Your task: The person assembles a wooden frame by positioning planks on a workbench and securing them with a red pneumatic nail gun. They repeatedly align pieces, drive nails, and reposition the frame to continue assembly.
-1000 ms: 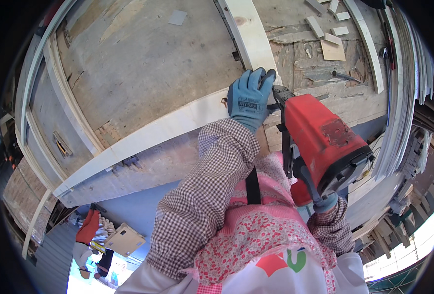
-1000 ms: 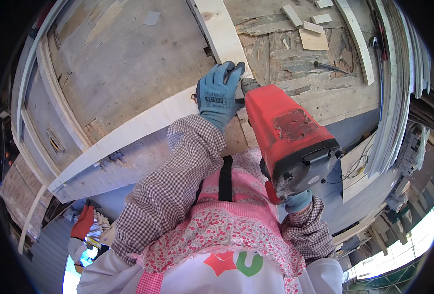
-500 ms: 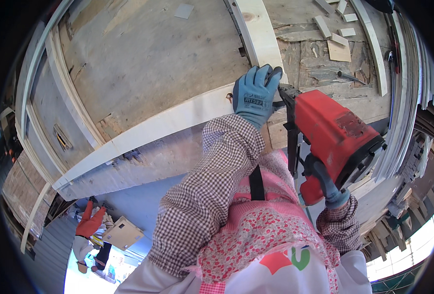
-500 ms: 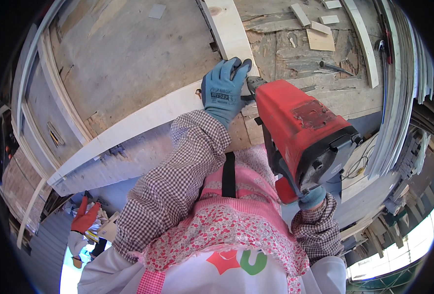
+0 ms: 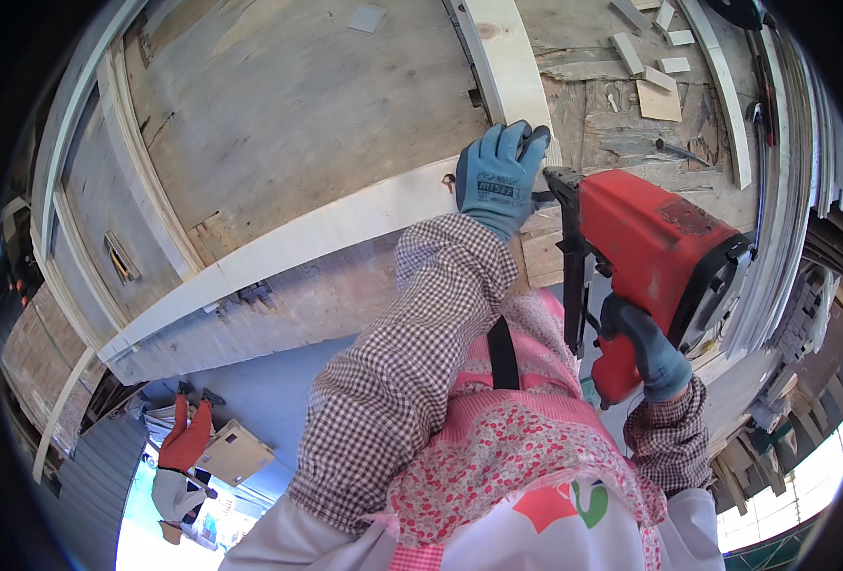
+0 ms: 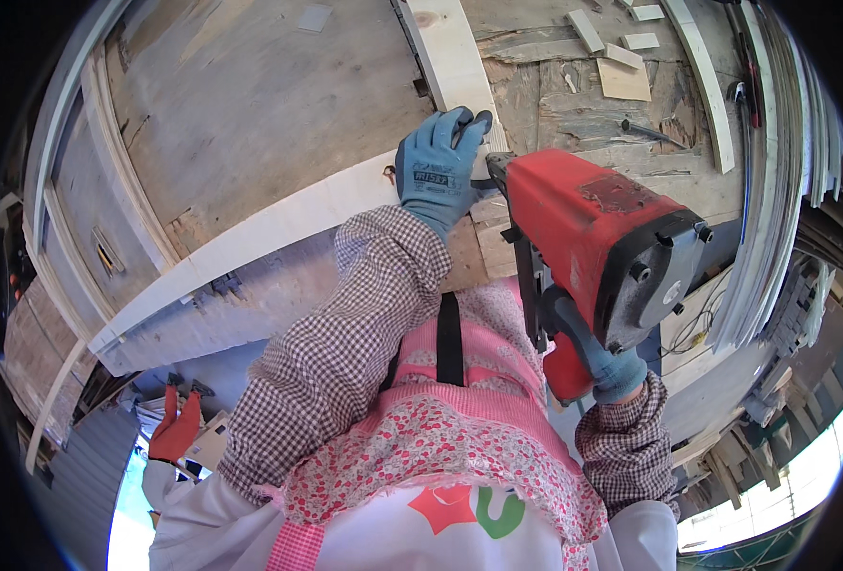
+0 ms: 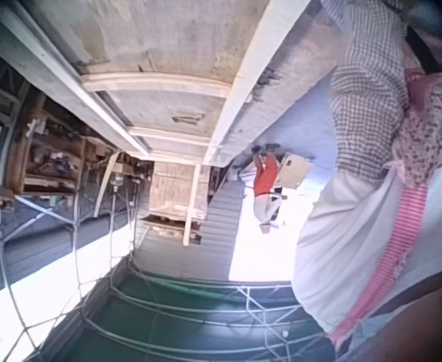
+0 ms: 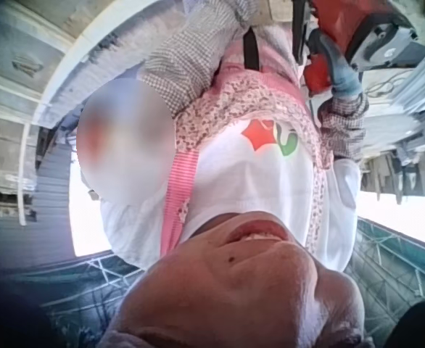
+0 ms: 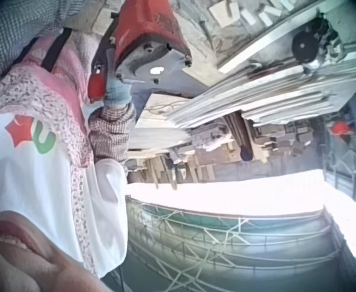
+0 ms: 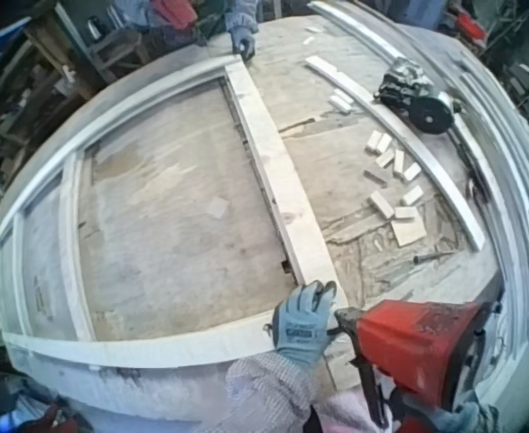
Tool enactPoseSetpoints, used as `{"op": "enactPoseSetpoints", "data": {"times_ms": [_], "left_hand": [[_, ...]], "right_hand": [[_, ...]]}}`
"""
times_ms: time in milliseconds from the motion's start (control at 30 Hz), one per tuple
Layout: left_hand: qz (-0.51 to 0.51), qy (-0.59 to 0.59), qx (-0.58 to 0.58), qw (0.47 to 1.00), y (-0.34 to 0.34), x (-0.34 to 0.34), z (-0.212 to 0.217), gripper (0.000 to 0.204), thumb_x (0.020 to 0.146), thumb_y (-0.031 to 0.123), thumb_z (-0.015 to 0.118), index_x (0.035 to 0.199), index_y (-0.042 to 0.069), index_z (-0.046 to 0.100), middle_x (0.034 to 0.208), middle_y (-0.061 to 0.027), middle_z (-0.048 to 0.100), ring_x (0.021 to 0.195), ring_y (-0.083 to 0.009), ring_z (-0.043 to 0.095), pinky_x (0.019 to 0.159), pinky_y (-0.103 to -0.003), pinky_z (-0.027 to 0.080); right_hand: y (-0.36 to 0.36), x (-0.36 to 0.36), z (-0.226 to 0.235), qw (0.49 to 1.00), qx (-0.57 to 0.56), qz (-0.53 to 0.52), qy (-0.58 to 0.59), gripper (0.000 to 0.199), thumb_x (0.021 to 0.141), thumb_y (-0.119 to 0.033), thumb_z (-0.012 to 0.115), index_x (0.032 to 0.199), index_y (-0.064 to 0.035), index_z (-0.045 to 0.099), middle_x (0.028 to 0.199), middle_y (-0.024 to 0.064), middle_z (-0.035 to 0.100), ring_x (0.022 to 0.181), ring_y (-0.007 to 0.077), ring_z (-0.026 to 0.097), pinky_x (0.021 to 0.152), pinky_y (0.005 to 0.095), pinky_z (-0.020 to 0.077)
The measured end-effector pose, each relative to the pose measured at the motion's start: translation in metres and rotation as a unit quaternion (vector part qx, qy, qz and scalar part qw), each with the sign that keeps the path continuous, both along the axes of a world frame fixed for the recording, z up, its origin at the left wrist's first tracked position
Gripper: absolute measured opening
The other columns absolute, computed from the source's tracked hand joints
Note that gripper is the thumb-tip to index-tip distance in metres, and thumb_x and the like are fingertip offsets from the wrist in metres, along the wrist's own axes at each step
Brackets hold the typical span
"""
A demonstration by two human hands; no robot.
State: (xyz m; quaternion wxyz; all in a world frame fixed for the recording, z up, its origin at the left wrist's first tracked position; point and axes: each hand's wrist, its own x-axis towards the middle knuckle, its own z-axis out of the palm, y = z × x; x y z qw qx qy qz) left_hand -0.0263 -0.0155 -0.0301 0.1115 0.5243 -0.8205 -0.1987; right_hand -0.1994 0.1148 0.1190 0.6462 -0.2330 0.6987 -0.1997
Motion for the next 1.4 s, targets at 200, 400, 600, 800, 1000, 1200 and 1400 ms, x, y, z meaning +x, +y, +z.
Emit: {"op": "enactPoseSetpoints", "data": {"times_ms": [200,400,600,800,1000,1200,1400], "left_hand": [[0.013,0.017,-0.004,1.000,-0.001,0.001,-0.003,0.077,0.051,0.040,0.079,0.119,0.020,0.048,0.116,-0.0036,0.042,0.109,-0.0244,0.042,0.092,-0.039,0.035],[0.009,0.005,-0.005,1.000,0.001,0.000,-0.006,0.079,0.049,0.040,0.080,0.118,0.020,0.047,0.117,-0.0041,0.042,0.110,-0.0244,0.041,0.092,-0.039,0.035],[0.005,0.008,-0.011,1.000,0.001,0.001,-0.006,0.078,0.050,0.038,0.080,0.118,0.019,0.048,0.115,-0.0038,0.042,0.109,-0.0242,0.041,0.091,-0.039,0.035],[0.005,0.010,-0.011,1.000,-0.003,0.001,-0.003,0.075,0.052,0.036,0.079,0.118,0.017,0.049,0.114,-0.0039,0.043,0.108,-0.0240,0.042,0.091,-0.038,0.035],[0.016,0.018,0.003,1.000,-0.001,0.002,0.000,0.077,0.052,0.039,0.079,0.120,0.018,0.049,0.116,-0.0039,0.042,0.109,-0.0233,0.042,0.093,-0.036,0.035],[0.016,0.035,0.026,0.999,-0.002,0.002,0.008,0.079,0.053,0.047,0.077,0.123,0.024,0.048,0.117,-0.0039,0.041,0.111,-0.0235,0.039,0.094,-0.039,0.032],[0.022,0.014,0.008,1.000,-0.003,0.000,0.007,0.079,0.052,0.052,0.075,0.122,0.026,0.049,0.114,-0.0027,0.041,0.110,-0.0246,0.038,0.093,-0.041,0.031]], "right_hand": [[-0.002,0.008,0.010,1.000,0.012,-0.014,-0.019,0.033,0.081,-0.036,0.047,0.072,-0.0052,0.047,0.069,0.0048,0.046,0.066,0.0160,0.046,0.063,0.0272,0.0387],[-0.002,0.010,0.008,1.000,0.001,0.002,-0.016,0.032,0.083,-0.035,0.045,0.072,-0.0052,0.046,0.069,0.0047,0.046,0.067,0.0153,0.046,0.063,0.0266,0.0386],[-0.015,0.007,0.012,0.999,0.037,0.014,-0.034,0.026,0.086,-0.026,0.043,0.071,-0.0040,0.045,0.070,0.0051,0.046,0.068,0.0150,0.045,0.063,0.0255,0.0382],[0.008,0.003,0.002,1.000,-0.018,-0.004,0.021,0.029,0.083,-0.030,0.045,0.071,-0.0040,0.047,0.069,0.0055,0.047,0.066,0.0163,0.046,0.064,0.0266,0.0372],[-0.032,0.002,0.026,0.999,0.011,0.007,-0.032,0.032,0.081,-0.033,0.045,0.070,-0.0032,0.046,0.067,0.0058,0.045,0.064,0.0165,0.044,0.062,0.0269,0.0352],[-0.044,-0.015,0.017,0.997,0.042,0.046,-0.052,0.034,0.083,-0.031,0.041,0.066,-0.0021,0.046,0.064,0.0059,0.046,0.062,0.0160,0.044,0.062,0.0261,0.0355],[-0.059,-0.019,0.025,0.984,0.000,0.179,0.003,0.034,0.087,-0.024,0.036,0.064,-0.0012,0.047,0.063,0.0061,0.047,0.062,0.0164,0.046,0.064,0.0264,0.0374]]}}
